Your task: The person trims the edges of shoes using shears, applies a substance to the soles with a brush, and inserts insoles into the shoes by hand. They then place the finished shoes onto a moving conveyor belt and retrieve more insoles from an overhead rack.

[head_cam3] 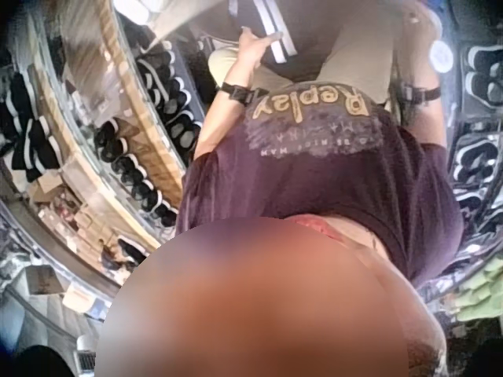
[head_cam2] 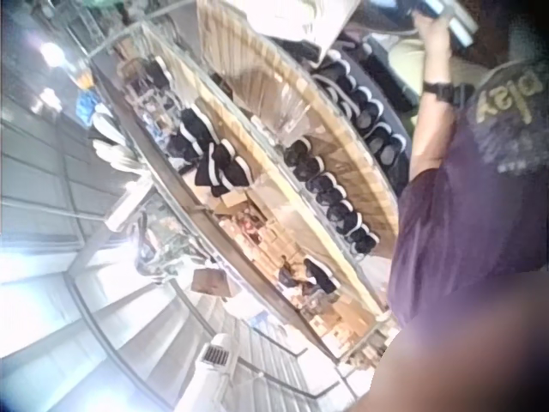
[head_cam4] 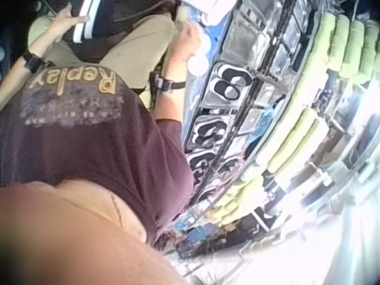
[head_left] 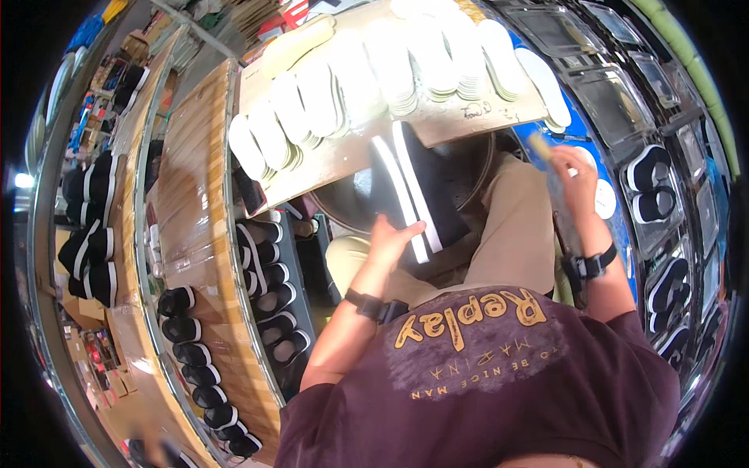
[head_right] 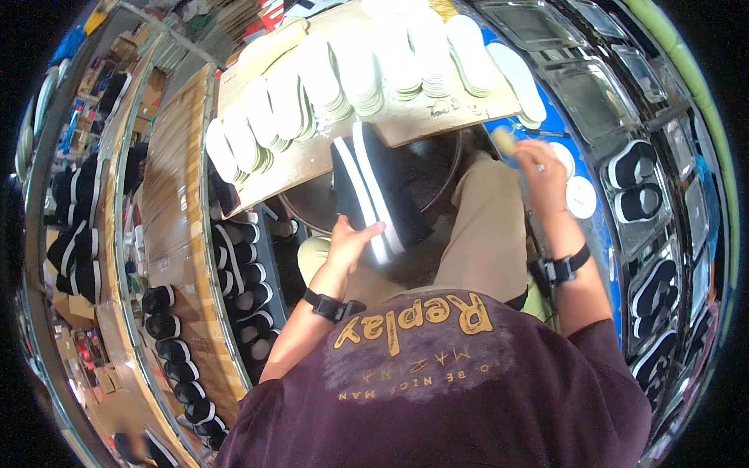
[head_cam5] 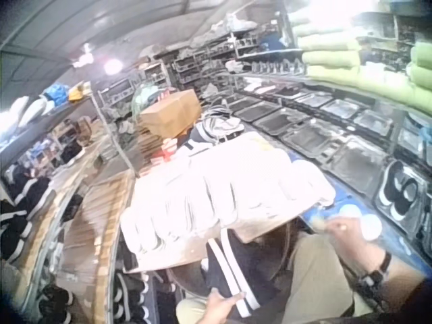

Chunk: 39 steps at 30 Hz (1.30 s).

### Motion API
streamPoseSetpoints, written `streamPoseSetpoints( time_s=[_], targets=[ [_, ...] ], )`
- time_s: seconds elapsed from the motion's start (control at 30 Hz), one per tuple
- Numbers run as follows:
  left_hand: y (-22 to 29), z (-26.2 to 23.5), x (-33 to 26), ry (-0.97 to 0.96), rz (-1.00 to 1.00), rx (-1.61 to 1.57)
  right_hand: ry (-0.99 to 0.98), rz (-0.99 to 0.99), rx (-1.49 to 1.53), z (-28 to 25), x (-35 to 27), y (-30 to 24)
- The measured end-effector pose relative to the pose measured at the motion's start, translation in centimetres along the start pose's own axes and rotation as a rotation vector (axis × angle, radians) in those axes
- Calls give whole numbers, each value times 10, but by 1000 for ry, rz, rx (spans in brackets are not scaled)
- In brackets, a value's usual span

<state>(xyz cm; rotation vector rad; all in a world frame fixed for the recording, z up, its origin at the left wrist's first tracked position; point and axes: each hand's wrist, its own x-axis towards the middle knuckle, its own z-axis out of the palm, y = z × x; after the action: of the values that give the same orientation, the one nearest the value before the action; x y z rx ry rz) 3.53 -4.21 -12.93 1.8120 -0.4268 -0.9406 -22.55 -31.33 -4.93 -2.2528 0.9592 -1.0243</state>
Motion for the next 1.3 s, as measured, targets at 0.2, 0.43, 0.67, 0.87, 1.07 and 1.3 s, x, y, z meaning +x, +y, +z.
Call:
streamPoseSetpoints(
  time_s=[0.2, 0.43, 0.67, 0.87, 1.07, 1.3],
  targets=[
    [-20, -10, 7, 63, 27, -77, 259, 107, -274, -40, 14, 105],
    [13, -24, -14, 271, 234, 346, 136, 49, -757, -14, 1, 128],
    [-35, -51, 23, 184, 349, 527, -89, 135, -559, 51, -11, 72],
    [-11, -47, 16, 351, 120, 547, -729, -201, -8, 134, -66, -61],
    [10, -62, 12, 256, -38, 495, -792, -679, 162, 146, -70, -126],
    [-9, -67, 33, 149, 199, 789, -793, -761, 276, 156, -59, -140]
  ],
)
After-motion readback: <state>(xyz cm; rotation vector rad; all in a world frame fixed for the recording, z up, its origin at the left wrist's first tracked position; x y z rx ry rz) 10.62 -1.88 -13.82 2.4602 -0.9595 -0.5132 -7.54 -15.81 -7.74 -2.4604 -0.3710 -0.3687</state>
